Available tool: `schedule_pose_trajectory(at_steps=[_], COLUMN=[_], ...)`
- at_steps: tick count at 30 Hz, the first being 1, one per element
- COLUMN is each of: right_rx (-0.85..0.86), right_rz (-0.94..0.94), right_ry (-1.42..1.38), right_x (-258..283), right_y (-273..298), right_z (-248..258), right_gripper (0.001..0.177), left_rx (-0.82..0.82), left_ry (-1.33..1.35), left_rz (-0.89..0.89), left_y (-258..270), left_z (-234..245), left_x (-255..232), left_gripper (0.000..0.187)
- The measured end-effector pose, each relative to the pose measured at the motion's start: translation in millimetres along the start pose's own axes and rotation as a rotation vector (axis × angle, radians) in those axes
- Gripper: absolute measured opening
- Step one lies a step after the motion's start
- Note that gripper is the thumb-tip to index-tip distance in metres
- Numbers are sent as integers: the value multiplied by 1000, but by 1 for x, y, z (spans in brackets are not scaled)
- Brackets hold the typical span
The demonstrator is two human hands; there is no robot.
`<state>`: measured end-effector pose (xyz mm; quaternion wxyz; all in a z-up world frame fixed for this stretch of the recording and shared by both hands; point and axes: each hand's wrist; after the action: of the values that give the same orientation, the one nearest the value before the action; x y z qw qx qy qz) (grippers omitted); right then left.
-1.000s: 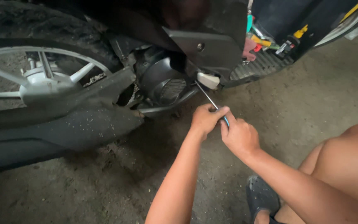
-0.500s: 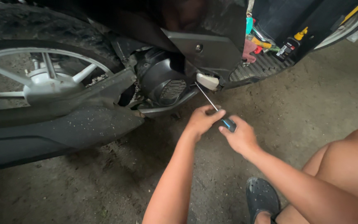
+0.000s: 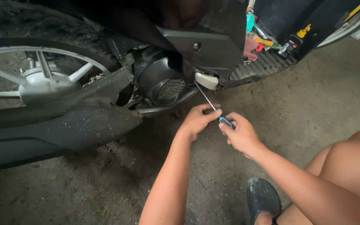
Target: The person removes a plastic cover from a motorcycle using a screwdriver and cleans the internal components and the cover with a brush.
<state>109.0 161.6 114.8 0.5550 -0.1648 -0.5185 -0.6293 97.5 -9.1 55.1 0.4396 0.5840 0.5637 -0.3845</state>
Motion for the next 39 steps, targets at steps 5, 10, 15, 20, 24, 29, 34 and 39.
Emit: schedule_pose_trajectory(at_steps=[5,10,15,20,24,29,34,39], right_rx=[-351,-84,198,406,456,611,794,807], right_rz=[398,91,-302,-196,-274,-428,-417,-350], right_ry=[319,330,368,720,841,718,393,-149], right_x=[-6,21,52,70,96,105,78,26], right_y=[-3,-2,9,-13,-27,-39,-54,-46], right_z=[-1,11,17,38,52,47,51,51], right_gripper=[31,32,41,48,47,45,46,49], left_rx=[-100,-89,-77,-89,-140,-174,-163,-338], left_ry=[-6,51,-4,-1,43,-13,107,355], left_rz=[-64,-41,-43,-14,9,19,89,-12], left_y=[-11,-20,-21,-17,-15,-11,-32,-72], left_z=[-17,-11,-7,-9,-19,-22,21,19], left_x=[0,4,3,-5,-18,-24,-17,19], left_gripper=[31,35,42,47,51,55,59,52])
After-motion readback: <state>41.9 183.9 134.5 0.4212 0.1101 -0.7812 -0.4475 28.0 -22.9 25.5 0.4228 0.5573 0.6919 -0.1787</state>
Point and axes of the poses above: each hand's wrist, its own y-axis away from the middle knuckle, its own z-axis out of the back of the hand, x = y × z, and after that the axes turned 8 degrees about -z, right-handed
